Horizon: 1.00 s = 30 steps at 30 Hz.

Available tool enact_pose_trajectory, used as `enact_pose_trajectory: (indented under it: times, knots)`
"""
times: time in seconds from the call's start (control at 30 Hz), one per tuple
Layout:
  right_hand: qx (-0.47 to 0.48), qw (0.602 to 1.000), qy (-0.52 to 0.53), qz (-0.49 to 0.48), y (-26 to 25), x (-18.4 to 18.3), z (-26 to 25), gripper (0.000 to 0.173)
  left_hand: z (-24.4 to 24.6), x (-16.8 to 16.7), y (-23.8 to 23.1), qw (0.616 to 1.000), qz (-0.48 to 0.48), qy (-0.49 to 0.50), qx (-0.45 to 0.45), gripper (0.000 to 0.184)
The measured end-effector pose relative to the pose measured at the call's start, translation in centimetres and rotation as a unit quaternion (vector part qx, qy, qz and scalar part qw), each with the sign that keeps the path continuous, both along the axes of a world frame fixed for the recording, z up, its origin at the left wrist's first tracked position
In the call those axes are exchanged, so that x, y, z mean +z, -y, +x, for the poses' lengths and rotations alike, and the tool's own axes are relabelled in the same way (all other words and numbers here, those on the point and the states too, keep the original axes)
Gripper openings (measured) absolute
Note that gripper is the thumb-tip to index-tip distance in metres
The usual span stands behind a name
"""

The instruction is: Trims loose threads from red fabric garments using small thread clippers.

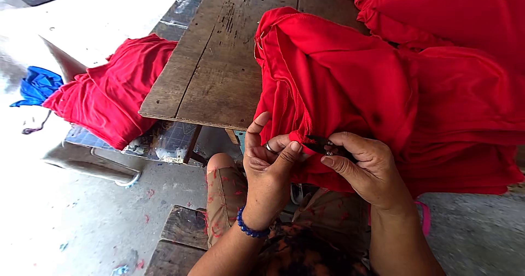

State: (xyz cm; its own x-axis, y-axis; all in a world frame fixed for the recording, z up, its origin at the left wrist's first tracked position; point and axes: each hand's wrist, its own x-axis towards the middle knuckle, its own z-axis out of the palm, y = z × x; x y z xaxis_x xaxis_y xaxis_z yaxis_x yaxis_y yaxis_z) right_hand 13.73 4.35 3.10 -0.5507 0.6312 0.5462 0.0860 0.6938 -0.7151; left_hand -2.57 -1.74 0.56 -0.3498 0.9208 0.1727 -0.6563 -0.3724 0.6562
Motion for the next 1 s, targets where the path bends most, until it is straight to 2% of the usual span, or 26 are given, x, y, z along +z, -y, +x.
enact_pose_trajectory:
  times: [0.2, 0.33, 0.4, 0.47, 0.6, 0.73, 0.87, 1.0]
  knots:
    - [0.004, 1.0, -0.002, 0.0, -0.2, 0.1, 0.1, 0.016, 0.0, -0.2, 0.1, 1.0, 0.022, 0.005, 0.001, 0.056]
    - [0.019, 0.997, -0.051, -0.047, -0.4, -0.3, 0.3, 0.012, 0.1, -0.7, -0.1, 0.998, 0.06, 0.011, 0.007, 0.033]
    - [-0.015, 0.997, -0.078, -0.024, -0.3, -0.7, 0.0, 0.025, 0.2, -0.9, -0.3, 0.998, 0.061, -0.004, 0.021, 0.03]
    - [-0.077, 0.993, -0.083, 0.044, -0.2, -1.2, -0.4, 0.037, 0.4, -0.8, -0.5, 0.997, 0.055, -0.03, 0.047, 0.031]
    - [-0.179, 0.969, -0.038, 0.167, -0.1, -1.7, -0.7, 0.02, 0.5, -0.8, -1.6, 0.978, 0.075, -0.13, 0.143, 0.026]
    - [-0.173, 0.966, -0.023, 0.192, -0.3, -1.3, -0.6, 0.008, -0.2, -0.4, -2.5, 0.934, 0.119, -0.245, 0.232, 0.019]
    - [-0.12, 0.98, -0.073, 0.142, -1.0, -0.2, -0.1, 0.008, -1.2, 0.0, -2.5, 0.925, 0.142, -0.298, 0.189, 0.018]
    - [-0.106, 0.983, -0.115, 0.095, -2.1, 1.3, 0.2, 0.005, -2.0, 0.0, -2.6, 0.95, 0.116, -0.272, 0.102, 0.016]
